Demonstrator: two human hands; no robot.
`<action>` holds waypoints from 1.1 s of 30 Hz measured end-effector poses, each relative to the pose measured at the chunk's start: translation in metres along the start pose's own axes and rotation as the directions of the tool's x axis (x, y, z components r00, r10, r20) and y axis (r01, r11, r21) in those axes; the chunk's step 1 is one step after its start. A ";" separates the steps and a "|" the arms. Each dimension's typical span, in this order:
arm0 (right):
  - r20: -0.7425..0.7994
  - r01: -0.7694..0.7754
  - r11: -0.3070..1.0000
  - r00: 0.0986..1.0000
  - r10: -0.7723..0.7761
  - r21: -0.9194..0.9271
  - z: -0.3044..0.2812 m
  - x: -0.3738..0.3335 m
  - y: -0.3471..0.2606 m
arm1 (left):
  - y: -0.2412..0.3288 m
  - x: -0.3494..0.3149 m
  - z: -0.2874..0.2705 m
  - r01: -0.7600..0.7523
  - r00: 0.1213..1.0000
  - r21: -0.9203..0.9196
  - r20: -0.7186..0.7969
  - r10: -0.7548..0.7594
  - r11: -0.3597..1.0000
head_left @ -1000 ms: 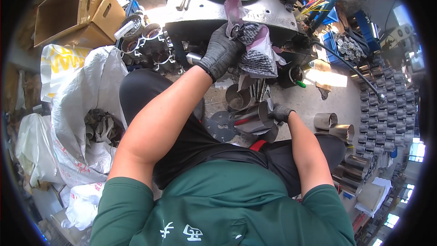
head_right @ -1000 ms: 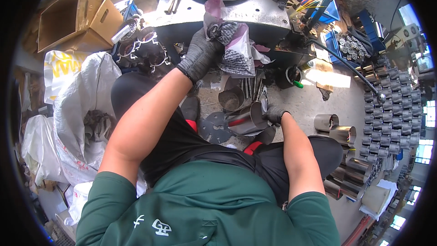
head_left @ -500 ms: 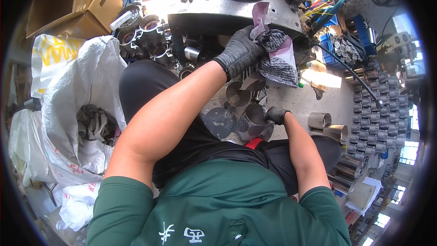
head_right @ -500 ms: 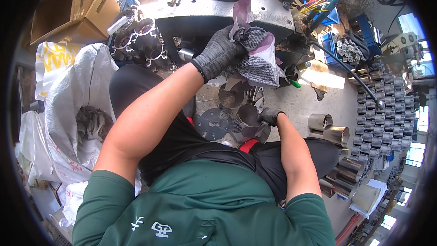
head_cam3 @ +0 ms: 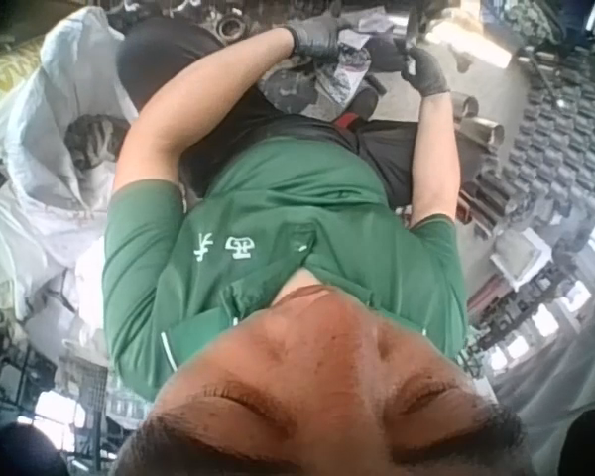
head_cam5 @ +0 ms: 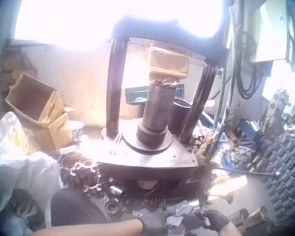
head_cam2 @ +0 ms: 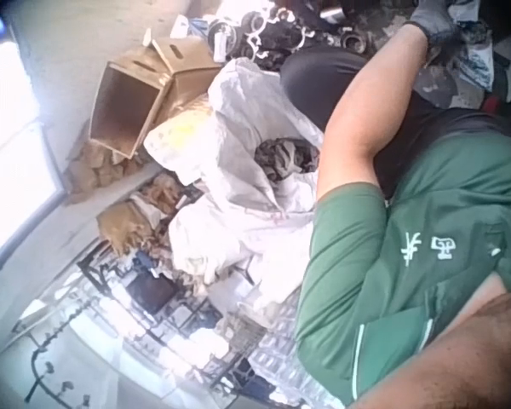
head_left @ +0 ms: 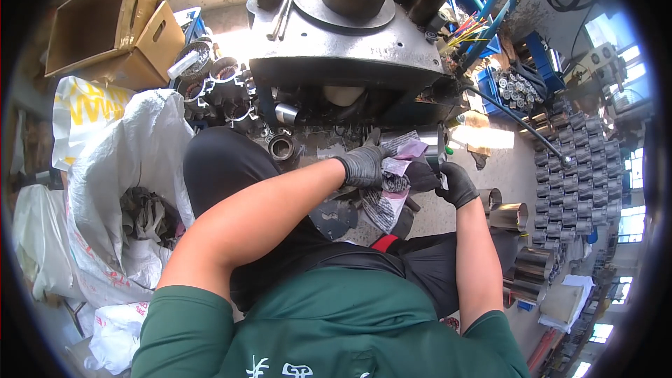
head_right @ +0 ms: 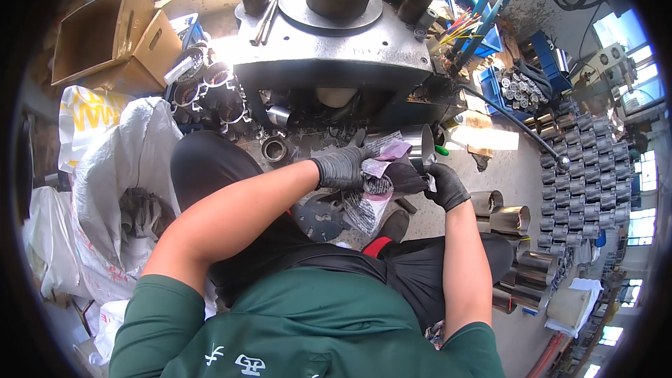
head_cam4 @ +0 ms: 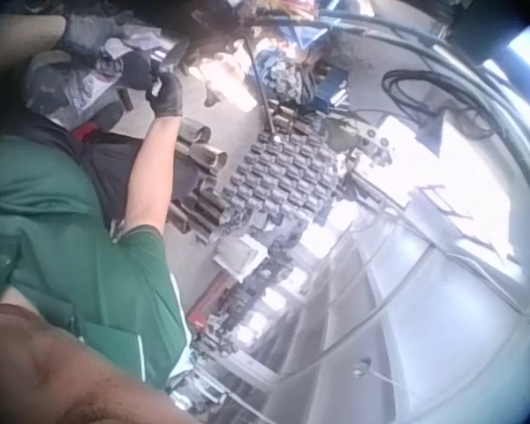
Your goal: Using a hydraulic press to assemble metal cylindrical parts and motor stators.
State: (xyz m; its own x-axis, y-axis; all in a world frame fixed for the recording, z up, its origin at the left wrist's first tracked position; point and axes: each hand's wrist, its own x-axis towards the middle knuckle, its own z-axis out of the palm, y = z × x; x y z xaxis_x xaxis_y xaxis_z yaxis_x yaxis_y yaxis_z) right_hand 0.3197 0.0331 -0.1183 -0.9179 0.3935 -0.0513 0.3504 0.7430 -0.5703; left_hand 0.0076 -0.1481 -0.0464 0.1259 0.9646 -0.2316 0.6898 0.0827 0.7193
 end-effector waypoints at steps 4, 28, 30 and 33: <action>0.222 -0.424 0.168 0.725 0.652 0.890 0.022 0.025 -0.012 | -0.022 0.029 0.034 -0.138 0.910 -0.053 -0.401 0.106 0.989; 0.136 -0.304 0.445 0.919 0.370 0.842 0.255 -0.051 0.102 | 0.010 0.052 0.056 -0.251 0.944 -0.160 0.178 0.278 0.955; 0.141 -0.269 0.788 0.963 0.229 0.554 0.253 -0.048 0.104 | 0.000 0.054 0.060 -0.201 0.965 -0.012 0.168 0.200 0.979; 0.410 0.308 0.760 0.910 -0.059 -0.573 0.233 -0.032 0.091 | -0.015 0.052 0.061 -0.133 0.986 -0.050 0.097 0.138 0.990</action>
State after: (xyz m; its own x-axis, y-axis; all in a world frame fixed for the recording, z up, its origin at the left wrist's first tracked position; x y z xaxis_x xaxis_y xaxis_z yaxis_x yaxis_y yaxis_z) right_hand 0.3372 -0.0385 -0.3597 -0.9325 0.0919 -0.3494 0.0906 0.9957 0.0202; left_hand 0.0474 -0.1148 -0.1086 0.2882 0.9380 -0.1928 0.6304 -0.0343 0.7755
